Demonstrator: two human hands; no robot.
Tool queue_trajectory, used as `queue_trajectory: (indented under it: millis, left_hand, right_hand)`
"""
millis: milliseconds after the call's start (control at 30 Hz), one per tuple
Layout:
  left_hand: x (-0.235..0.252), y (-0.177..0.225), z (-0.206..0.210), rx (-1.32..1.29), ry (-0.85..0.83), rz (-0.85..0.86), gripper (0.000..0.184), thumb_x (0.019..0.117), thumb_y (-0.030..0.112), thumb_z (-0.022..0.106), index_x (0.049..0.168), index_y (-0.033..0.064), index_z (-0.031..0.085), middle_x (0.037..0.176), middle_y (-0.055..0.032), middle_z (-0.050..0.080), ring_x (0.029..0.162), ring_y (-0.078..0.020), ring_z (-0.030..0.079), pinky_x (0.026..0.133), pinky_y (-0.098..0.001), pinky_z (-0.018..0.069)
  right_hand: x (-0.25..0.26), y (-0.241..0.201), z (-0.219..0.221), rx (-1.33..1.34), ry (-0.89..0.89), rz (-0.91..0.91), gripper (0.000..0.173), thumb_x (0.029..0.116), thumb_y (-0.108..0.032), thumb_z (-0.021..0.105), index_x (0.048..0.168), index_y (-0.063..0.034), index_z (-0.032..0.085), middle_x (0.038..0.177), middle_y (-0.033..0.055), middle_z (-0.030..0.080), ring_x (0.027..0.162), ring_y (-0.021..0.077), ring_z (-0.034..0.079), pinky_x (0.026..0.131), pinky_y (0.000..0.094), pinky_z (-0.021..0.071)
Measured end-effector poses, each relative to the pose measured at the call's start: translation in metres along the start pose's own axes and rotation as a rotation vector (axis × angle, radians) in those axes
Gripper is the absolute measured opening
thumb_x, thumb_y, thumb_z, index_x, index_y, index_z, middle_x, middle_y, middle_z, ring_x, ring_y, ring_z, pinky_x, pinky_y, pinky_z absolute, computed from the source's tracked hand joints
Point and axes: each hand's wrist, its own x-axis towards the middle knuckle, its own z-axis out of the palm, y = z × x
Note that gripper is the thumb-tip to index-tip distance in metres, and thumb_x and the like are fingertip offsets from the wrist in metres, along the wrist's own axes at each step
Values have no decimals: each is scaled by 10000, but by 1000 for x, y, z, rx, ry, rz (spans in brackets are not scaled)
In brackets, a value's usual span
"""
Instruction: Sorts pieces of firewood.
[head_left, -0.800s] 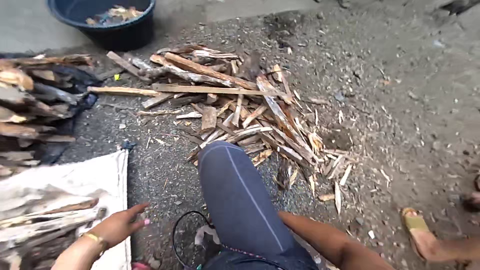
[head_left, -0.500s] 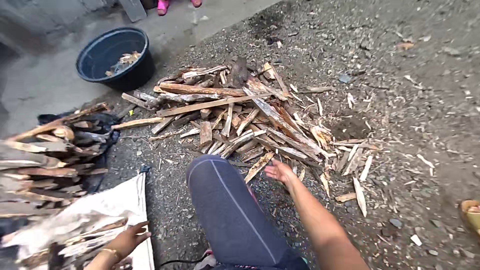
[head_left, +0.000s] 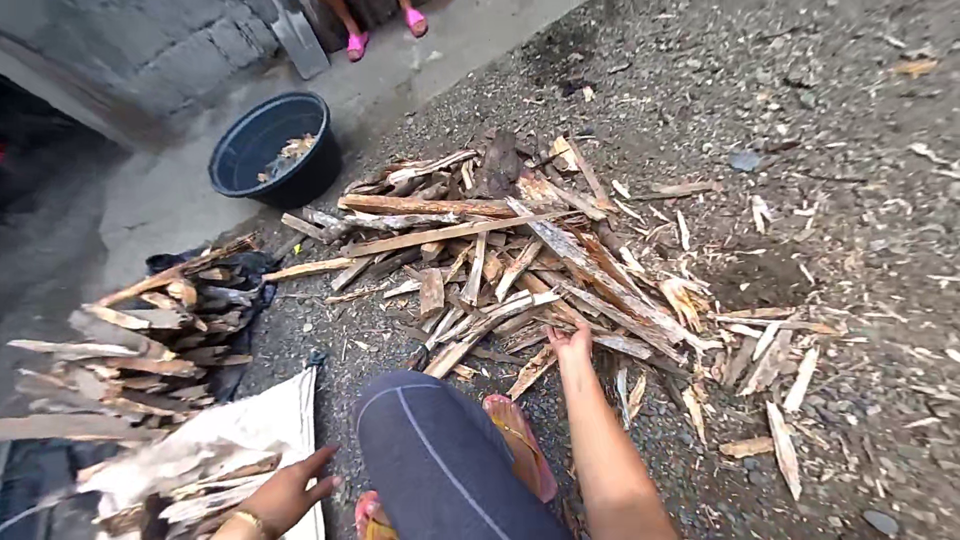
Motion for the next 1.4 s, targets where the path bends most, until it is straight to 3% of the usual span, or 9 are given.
queue_trajectory:
  millis: [100, 400, 567, 700, 833, 1000, 1067, 1167, 1400]
  left_hand:
    - [9, 16, -12, 20, -21, 44, 617, 1036, 300, 650, 1565, 64, 437, 1431, -258, 594, 1313, -447, 585, 1138, -629, 406]
    - [28, 52, -32, -92, 43, 216, 564, 1038, 302, 631, 1545, 108, 477, 1446, -268, 572, 1347, -474, 541, 1104, -706, 390]
    - [-7, 38, -11, 4, -30, 182, 311, 992, 179, 661, 1172, -74, 684, 1224, -287, 670, 1159, -467, 633, 942, -690, 477]
    - [-16, 13, -21, -103, 30, 174, 308, 1008, 142, 641, 1211, -88, 667, 1273, -287, 653, 1199, -455, 621, 974, -661, 480]
    - [-27, -11, -27, -305, 103, 122, 296, 1000, 101, 646, 1223, -92, 654, 1249, -286, 663, 1180, -458, 629, 969, -662, 477]
    - [-28, -19, -31, -240, 81, 174, 311, 1004, 152, 657, 1181, -104, 666, 1241, -292, 658, 1178, -455, 626, 952, -656, 481]
    - [-25, -20, -34, -202, 61, 194, 339, 1015, 186, 653, 1196, -101, 661, 1252, -295, 651, 1189, -454, 619, 959, -655, 477]
    - [-27, -17, -39, -214, 39, 200, 402, 1035, 224, 639, 1301, -77, 626, 1315, -290, 634, 1248, -455, 600, 1016, -657, 461]
    - [-6, 5, -38, -128, -86, 224, 598, 1062, 332, 598, 1580, 100, 409, 1407, -290, 588, 1303, -497, 565, 1053, -704, 425]
  right_hand:
    - [-55, -2, -10, -1, -79, -45, 280, 1094, -289, 340, 1239, -82, 461, 1032, 120, 604, 890, 204, 629, 776, 365, 546]
    - [-212, 68, 74, -889, -627, -230, 249, 1100, -107, 296, 1215, 20, 477, 931, 118, 695, 756, 216, 729, 653, 387, 632]
    - [-329, 197, 138, -1247, -1129, -351, 195, 1088, -83, 345, 1255, -38, 435, 894, 37, 659, 635, 133, 685, 614, 329, 631]
    - [-417, 324, 135, -1525, -1513, -186, 430, 1074, -171, 457, 1482, -108, 335, 1032, 83, 640, 768, 185, 700, 677, 394, 629]
    - [-462, 414, 105, -1964, -1930, -218, 842, 1060, -454, 537, 1670, -133, 53, 1523, 222, 493, 1337, 351, 559, 1048, 569, 493]
    - [-427, 392, 104, -2184, -2372, -699, 571, 1057, -409, 573, 1543, -123, 480, 1539, 205, 493, 1396, 393, 502, 1129, 635, 395]
    - [-374, 362, 131, -2319, -2245, -620, 522, 1058, -375, 575, 1510, -119, 525, 1485, 177, 565, 1358, 348, 557, 1128, 601, 421]
    - [-271, 300, 178, -2388, -1715, -617, 464, 1082, -262, 540, 1486, -33, 524, 1316, 274, 638, 1195, 399, 629, 1043, 595, 457]
    - [-67, 102, 176, -2406, -443, -752, 556, 1022, -205, 630, 1462, 97, 471, 1450, 373, 500, 1386, 498, 478, 1150, 641, 363]
